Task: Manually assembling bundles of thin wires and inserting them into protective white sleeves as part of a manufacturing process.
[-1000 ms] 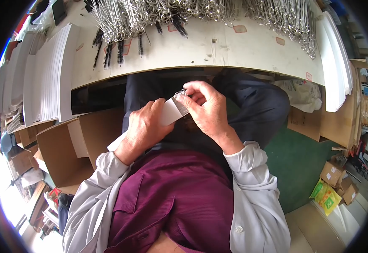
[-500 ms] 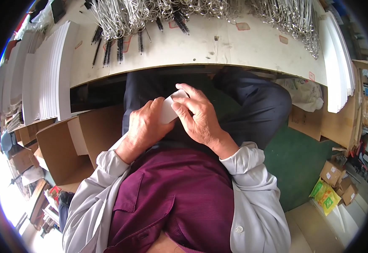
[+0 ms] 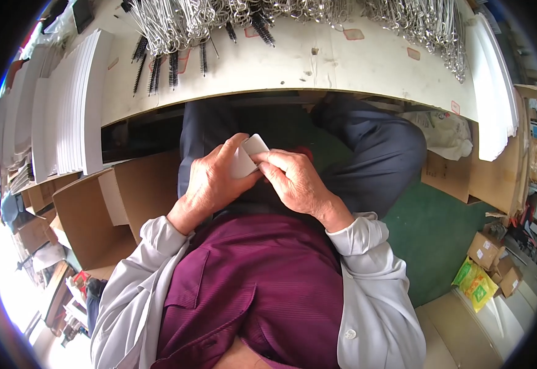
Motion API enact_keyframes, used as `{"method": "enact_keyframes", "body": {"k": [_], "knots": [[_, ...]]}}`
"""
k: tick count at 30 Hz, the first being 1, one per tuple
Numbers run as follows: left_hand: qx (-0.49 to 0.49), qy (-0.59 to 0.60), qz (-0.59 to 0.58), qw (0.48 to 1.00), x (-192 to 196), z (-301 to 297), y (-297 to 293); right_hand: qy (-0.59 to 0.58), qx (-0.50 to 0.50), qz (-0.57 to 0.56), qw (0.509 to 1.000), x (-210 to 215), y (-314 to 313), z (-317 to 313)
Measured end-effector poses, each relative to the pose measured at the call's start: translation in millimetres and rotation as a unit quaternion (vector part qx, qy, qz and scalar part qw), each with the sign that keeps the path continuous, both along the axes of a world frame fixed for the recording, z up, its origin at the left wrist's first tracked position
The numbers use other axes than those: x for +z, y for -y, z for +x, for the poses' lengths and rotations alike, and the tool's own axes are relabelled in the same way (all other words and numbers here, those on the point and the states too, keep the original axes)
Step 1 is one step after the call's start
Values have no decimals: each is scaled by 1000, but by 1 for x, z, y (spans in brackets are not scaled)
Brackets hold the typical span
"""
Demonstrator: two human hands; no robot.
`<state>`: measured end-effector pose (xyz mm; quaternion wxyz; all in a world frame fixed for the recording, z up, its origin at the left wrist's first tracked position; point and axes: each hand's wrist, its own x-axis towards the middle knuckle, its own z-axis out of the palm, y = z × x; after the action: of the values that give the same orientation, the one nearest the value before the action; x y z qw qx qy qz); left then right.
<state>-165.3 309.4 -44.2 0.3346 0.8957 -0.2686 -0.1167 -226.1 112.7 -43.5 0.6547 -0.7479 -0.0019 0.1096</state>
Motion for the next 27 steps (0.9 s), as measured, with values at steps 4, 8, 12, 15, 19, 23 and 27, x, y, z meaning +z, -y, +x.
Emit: {"method": "enact_keyframes", "body": {"k": [4, 8, 12, 15, 19, 23, 27], "knots": [[18, 2, -35, 999, 6, 2, 5, 16, -102, 15, 995, 2, -8, -1], [13, -33, -36, 999, 8, 2, 4, -4, -148, 70, 987, -5, -12, -5], [10, -32, -55, 998, 6, 3, 3, -8, -165, 100, 981, -9, -16, -10], [0, -31, -52, 998, 3, 1, 2, 3, -177, 58, 983, -13, -19, -12], [-15, -31, -7, 999, 3, -3, 4, -19, -199, 83, 976, -11, -21, -8], [-11, 0, -71, 997, -6, -4, 3, 175, -138, -172, 959, -2, -23, 0], [21, -50, -47, 997, -2, -7, 5, 198, -128, -172, 956, -9, -23, 2]]}}
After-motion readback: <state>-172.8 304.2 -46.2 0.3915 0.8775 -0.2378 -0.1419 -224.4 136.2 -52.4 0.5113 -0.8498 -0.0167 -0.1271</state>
